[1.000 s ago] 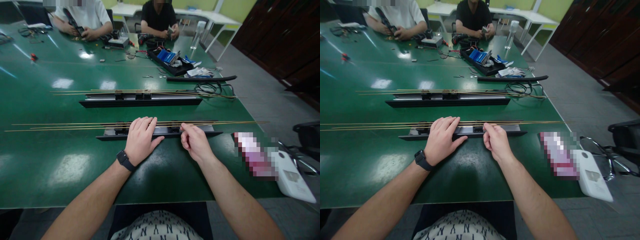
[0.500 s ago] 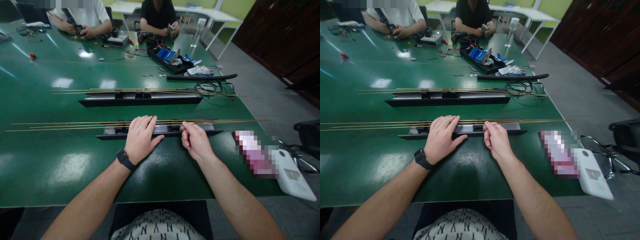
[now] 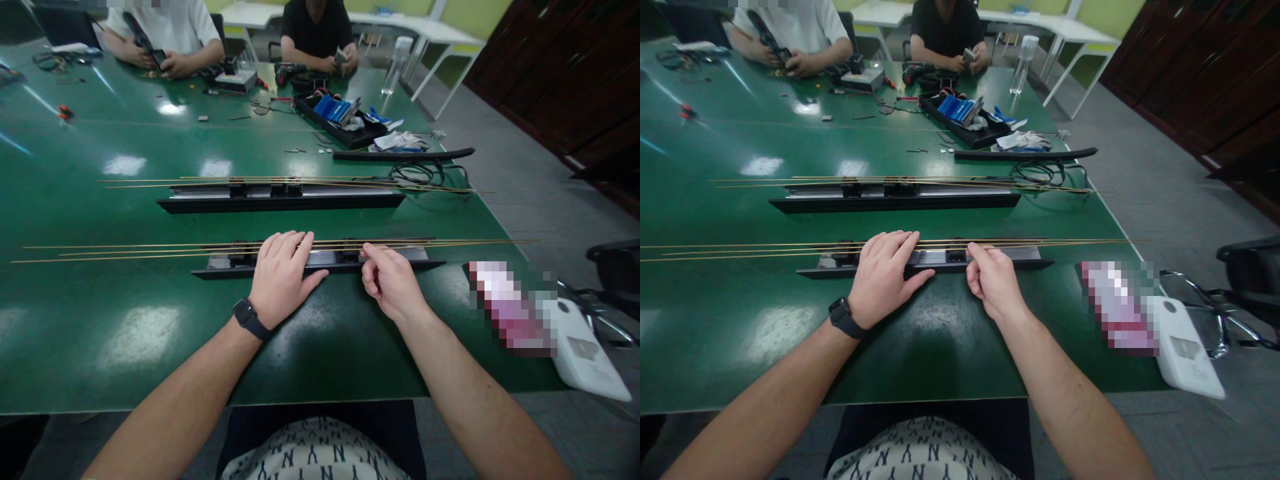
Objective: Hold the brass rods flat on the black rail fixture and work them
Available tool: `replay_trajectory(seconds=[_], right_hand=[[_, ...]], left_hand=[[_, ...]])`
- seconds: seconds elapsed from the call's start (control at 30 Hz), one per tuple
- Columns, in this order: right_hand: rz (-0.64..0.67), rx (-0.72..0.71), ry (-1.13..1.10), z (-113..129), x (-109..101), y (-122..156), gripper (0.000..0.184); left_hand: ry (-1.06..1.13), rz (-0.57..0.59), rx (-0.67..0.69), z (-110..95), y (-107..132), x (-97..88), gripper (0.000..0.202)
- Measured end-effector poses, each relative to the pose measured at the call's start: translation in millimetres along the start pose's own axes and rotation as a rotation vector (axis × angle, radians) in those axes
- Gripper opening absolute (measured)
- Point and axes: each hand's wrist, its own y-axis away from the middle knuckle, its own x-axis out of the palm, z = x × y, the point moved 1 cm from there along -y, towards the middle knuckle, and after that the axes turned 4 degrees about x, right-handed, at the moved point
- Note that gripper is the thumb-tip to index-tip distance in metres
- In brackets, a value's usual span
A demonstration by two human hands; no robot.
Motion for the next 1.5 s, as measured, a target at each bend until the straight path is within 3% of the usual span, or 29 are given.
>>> replay_trajectory(seconds=[0.67, 1.5], right_hand=[[-0.043, -0.007, -0.051, 0.2, 0.6, -0.2, 0.03], [-0.008, -0.001, -0.042, -0.6, 0.0, -0.6, 0.031]], left_hand=[[-0.012, 0.003, 0.003, -0.6, -0.4, -0.7, 0.062], [-0.002, -0.005, 0.004, 0.0, -0.1, -0.8, 0.061]])
